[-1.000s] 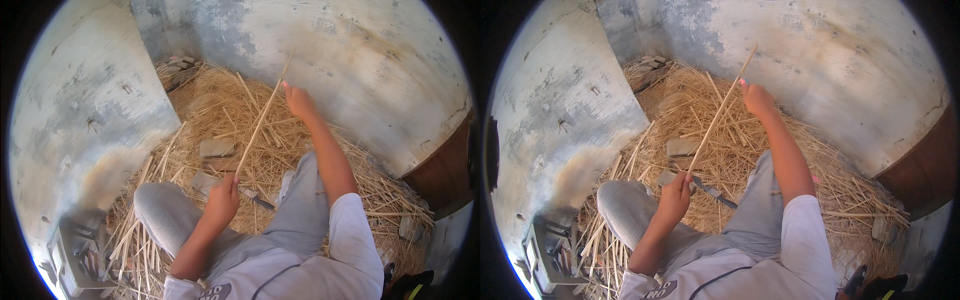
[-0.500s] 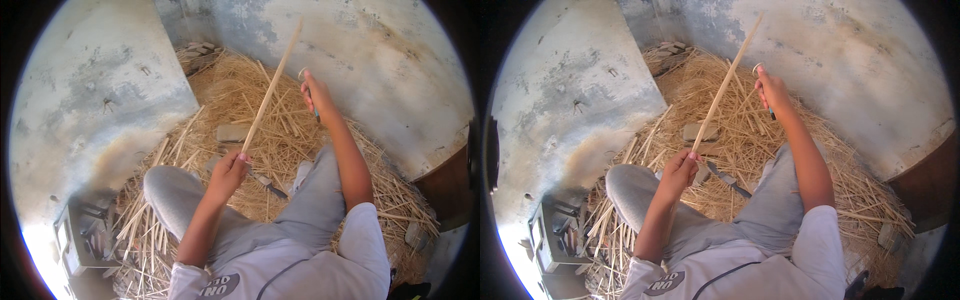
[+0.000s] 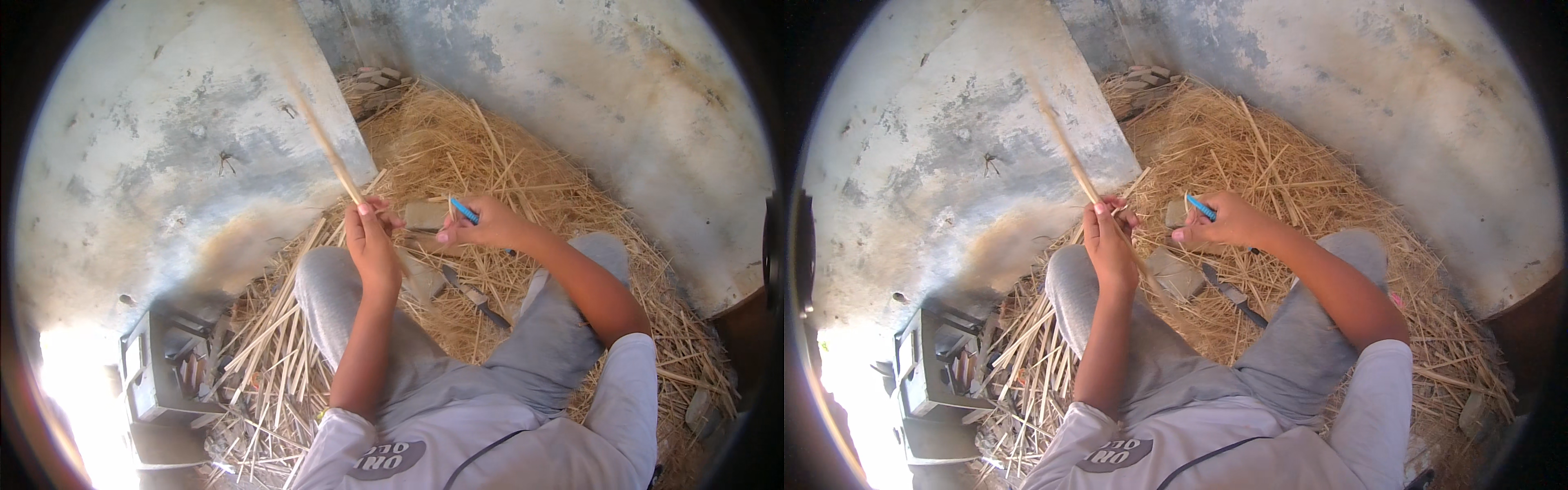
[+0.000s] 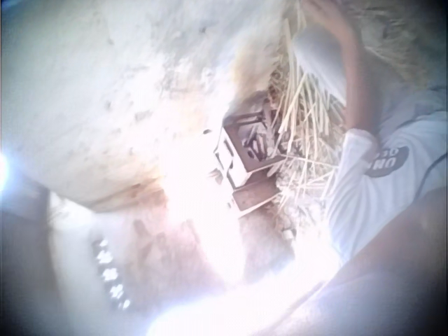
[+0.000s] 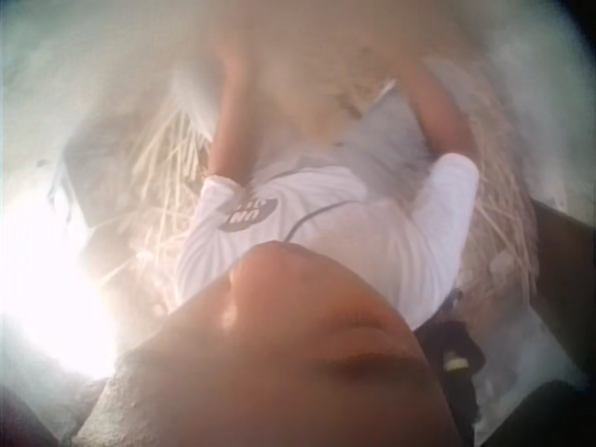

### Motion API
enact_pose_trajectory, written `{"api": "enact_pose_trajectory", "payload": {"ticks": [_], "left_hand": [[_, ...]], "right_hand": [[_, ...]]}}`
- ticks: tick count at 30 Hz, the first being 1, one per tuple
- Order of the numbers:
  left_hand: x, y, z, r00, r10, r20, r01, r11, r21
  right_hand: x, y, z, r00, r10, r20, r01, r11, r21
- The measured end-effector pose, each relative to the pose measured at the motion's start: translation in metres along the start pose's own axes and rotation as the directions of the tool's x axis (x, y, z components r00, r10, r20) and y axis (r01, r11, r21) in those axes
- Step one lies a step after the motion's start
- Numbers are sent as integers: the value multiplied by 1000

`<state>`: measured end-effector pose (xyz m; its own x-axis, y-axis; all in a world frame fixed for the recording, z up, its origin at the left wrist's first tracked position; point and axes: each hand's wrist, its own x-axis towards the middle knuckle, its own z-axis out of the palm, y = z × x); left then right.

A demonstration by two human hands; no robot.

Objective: The person sits on a straw-covered floor and uses a knife to sharpen a long, thin wooden stick. They hold the stick with one hand and scrape the blade along its length to create a pointed tip. The person repeatedly adjusts their grip and rotates the stick to refine the point.

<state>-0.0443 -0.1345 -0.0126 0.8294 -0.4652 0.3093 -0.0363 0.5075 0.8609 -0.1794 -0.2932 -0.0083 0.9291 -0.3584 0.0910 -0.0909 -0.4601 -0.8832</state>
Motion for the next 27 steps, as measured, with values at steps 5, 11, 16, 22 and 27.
{"api": "enact_pose_trajectory", "payload": {"ticks": [5, 11, 16, 22, 27], "left_hand": [[2, -4, 0, 985, 80, -155, -75, 997, 36], [-3, -6, -2, 989, -27, -143, 38, 996, 79], [-9, -6, -7, 986, -162, -35, 165, 981, 101], [-54, 76, 2, 944, -22, 330, -255, 588, 767], [-52, 120, -1, 678, 101, 728, -719, -116, 686]], "right_hand": [[0, -16, 7, 990, -81, 112, 78, 996, 31], [6, -14, -6, 1000, 21, 21, -17, 981, -196], [1, -23, -27, 962, -61, -265, -8, 968, -252], [2, -6, -74, 965, -83, -248, -3, 945, -328], [0, 3, -91, 974, -136, -179, 57, 920, -388]]}}
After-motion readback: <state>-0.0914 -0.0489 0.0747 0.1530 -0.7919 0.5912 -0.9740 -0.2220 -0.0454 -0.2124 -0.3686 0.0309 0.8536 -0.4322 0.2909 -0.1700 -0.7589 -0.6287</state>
